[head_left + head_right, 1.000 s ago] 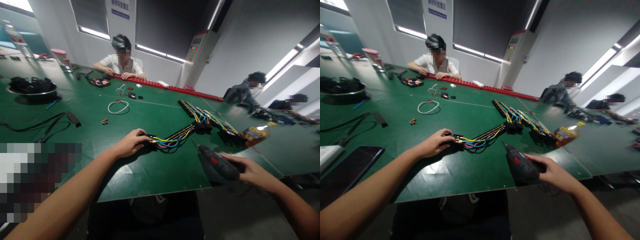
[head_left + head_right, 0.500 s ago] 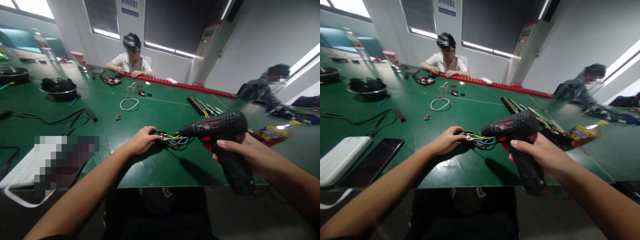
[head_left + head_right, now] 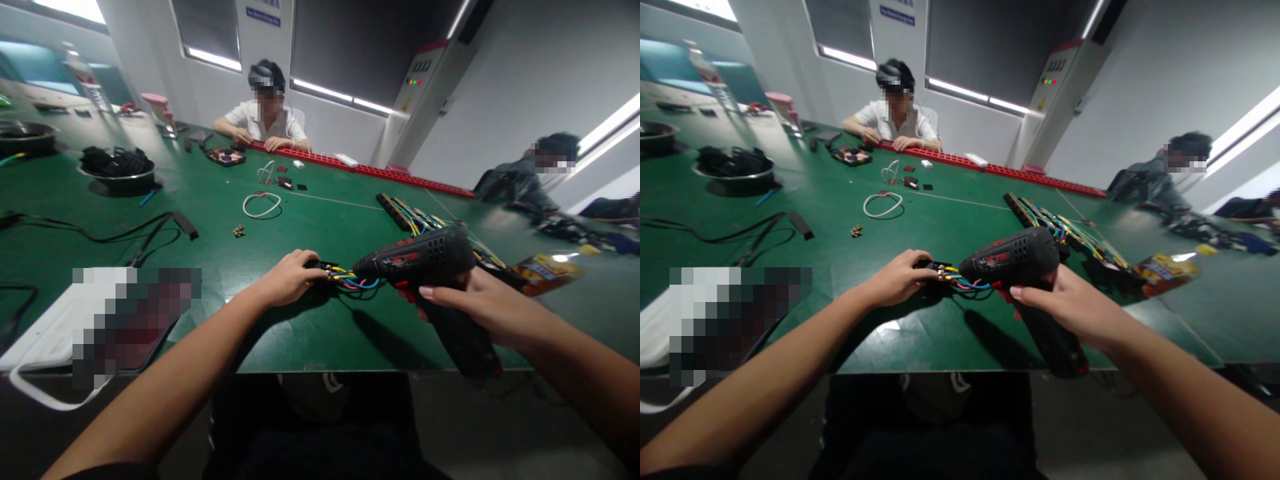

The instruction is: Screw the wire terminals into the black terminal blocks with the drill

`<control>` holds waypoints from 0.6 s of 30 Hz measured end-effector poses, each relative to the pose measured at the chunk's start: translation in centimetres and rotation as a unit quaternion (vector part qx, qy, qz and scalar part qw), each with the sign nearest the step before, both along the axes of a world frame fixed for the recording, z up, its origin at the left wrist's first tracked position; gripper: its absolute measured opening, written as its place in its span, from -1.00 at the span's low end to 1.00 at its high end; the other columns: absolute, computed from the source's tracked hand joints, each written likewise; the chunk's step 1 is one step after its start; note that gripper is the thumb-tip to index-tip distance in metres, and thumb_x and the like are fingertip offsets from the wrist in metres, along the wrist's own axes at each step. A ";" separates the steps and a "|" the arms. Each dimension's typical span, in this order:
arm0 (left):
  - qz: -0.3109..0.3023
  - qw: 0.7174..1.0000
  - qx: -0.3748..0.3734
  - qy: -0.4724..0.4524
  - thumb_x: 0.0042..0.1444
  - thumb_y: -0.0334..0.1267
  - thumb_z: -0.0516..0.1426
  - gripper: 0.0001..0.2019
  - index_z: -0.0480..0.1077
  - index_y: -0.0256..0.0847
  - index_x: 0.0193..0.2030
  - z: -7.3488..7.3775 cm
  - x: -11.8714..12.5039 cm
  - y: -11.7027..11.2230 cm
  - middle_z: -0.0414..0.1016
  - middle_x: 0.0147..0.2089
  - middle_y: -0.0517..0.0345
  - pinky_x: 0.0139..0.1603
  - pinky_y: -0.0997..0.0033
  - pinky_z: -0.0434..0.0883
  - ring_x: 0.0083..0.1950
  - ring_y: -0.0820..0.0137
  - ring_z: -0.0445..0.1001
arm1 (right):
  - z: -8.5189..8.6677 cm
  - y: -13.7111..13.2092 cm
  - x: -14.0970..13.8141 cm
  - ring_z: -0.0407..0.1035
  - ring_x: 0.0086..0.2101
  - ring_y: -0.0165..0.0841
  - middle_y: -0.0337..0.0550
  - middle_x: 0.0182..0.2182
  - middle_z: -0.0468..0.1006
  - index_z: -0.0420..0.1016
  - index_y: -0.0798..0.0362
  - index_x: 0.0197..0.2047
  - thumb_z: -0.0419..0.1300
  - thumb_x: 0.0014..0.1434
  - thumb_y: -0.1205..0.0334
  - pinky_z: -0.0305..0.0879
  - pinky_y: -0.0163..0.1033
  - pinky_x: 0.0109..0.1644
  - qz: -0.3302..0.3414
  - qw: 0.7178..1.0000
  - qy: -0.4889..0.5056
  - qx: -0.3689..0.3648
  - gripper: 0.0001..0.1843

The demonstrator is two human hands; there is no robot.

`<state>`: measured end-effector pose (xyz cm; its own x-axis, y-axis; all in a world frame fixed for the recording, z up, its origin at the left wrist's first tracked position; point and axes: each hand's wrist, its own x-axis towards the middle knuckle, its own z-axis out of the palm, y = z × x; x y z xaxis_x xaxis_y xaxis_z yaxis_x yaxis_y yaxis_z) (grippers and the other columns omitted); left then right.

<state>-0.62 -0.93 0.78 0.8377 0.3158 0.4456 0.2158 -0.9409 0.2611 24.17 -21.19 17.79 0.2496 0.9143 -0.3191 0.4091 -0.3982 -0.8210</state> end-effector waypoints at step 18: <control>0.011 0.999 0.035 0.003 0.18 -0.46 0.08 -0.53 0.45 0.09 0.16 0.0 0.1 -0.2 0.27 0.15 0.00 0.14 0.08 0.35 0.10 0.19 0.28 | 1.6 1.1 -0.7 0.42 -0.44 -0.29 -0.17 -0.45 0.59 0.52 0.09 -0.20 0.37 0.02 -0.03 0.31 -0.23 -0.40 0.070 0.994 -0.084 0.011 -0.60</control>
<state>-0.54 -1.15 0.79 0.8342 0.3019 0.4614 0.2373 -0.9519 0.1939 23.51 -20.10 19.36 0.1678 0.9498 -0.2641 0.5912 -0.3113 -0.7440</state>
